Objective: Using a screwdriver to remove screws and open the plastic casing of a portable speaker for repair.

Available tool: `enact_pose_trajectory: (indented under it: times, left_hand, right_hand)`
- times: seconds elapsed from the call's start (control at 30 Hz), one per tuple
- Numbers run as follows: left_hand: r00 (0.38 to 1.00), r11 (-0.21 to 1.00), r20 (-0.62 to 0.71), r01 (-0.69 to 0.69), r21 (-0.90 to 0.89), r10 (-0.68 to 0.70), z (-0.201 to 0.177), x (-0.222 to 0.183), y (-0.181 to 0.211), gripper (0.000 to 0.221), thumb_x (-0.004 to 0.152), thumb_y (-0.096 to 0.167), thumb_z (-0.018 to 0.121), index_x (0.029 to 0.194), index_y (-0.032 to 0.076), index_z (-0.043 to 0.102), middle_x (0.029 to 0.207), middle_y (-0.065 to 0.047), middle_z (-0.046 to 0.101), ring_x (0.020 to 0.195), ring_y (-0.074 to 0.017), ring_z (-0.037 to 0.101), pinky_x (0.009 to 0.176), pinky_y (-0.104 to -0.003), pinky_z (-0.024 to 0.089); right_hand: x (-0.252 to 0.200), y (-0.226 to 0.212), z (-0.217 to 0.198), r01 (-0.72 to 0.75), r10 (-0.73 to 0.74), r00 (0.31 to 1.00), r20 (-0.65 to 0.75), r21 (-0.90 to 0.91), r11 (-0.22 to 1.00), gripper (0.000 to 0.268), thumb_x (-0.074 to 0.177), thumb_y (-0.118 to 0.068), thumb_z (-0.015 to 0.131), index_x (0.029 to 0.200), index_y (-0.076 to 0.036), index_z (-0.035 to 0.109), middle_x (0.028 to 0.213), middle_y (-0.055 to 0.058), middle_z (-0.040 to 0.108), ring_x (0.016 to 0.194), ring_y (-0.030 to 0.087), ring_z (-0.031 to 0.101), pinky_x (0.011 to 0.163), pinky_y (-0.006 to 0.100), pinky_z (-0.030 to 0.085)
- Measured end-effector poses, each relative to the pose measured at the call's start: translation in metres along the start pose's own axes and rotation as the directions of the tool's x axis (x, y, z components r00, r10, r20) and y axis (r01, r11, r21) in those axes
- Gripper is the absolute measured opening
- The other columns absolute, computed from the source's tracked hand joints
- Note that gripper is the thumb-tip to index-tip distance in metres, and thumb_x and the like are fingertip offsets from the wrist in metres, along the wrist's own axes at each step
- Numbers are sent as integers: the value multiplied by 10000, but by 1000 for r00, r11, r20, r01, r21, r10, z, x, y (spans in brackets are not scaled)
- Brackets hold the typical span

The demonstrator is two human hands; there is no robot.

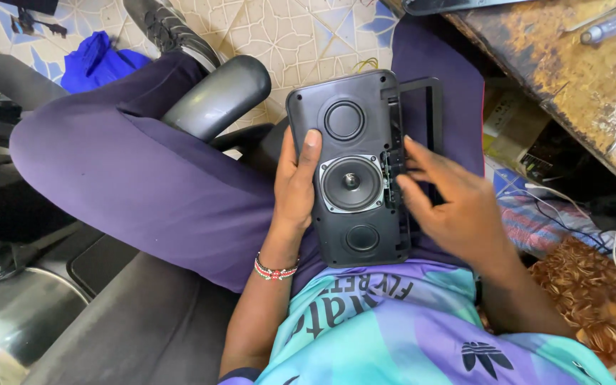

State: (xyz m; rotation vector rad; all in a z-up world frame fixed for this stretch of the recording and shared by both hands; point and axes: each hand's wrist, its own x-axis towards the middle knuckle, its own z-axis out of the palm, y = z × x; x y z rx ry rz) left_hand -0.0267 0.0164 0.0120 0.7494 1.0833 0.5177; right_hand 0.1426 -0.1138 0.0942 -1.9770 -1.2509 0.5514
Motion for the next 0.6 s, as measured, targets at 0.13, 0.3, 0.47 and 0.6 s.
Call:
enact_pose_trajectory:
  times: [0.13, 0.3, 0.47, 0.6]
  left_hand:
    - [995, 997, -64, 76, 21, -75, 18, -12, 20, 593, 950, 477, 545, 1422, 119, 553, 1277, -45, 680, 1121, -113, 621, 1004, -275, 509]
    - [993, 985, -85, 90, 148, -78, 17, -11, 16, 623, 965, 541, 437, 1377, 102, 594, 1357, -33, 649, 1261, -115, 565, 1109, -280, 423]
    - [1000, 996, 2, -16, 93, 16, 14, -9, 1, 504, 1042, 489, 424, 1252, 81, 632, 1238, -38, 661, 1178, -119, 572, 1085, -293, 442]
    - [995, 996, -51, 90, 21, -89, 15, -10, -1, 564, 996, 500, 477, 1316, 59, 624, 1295, -61, 663, 1211, -122, 577, 1098, -289, 444]
  right_hand:
    - [4, 53, -50, -102, 106, 982, -153, 33, 994, 194, 1238, -54, 539, 1335, 76, 645, 1159, 211, 726, 967, 238, 689, 868, 339, 563]
    - [-9, 72, -61, -108, 100, 910, -402, 4, 994, 235, 1375, -108, 480, 1451, 99, 562, 1215, 282, 673, 1012, 301, 656, 852, 360, 537]
    - [-14, 51, -49, -176, 171, 877, -449, 31, 984, 345, 1355, -177, 446, 1329, 119, 622, 1010, 209, 652, 905, 251, 634, 866, 338, 496]
    - [-1, 5, -26, -25, 29, 999, 30, -144, 989, 175, 1077, -1, 633, 1187, 61, 755, 973, 124, 733, 746, 213, 596, 790, 378, 492]
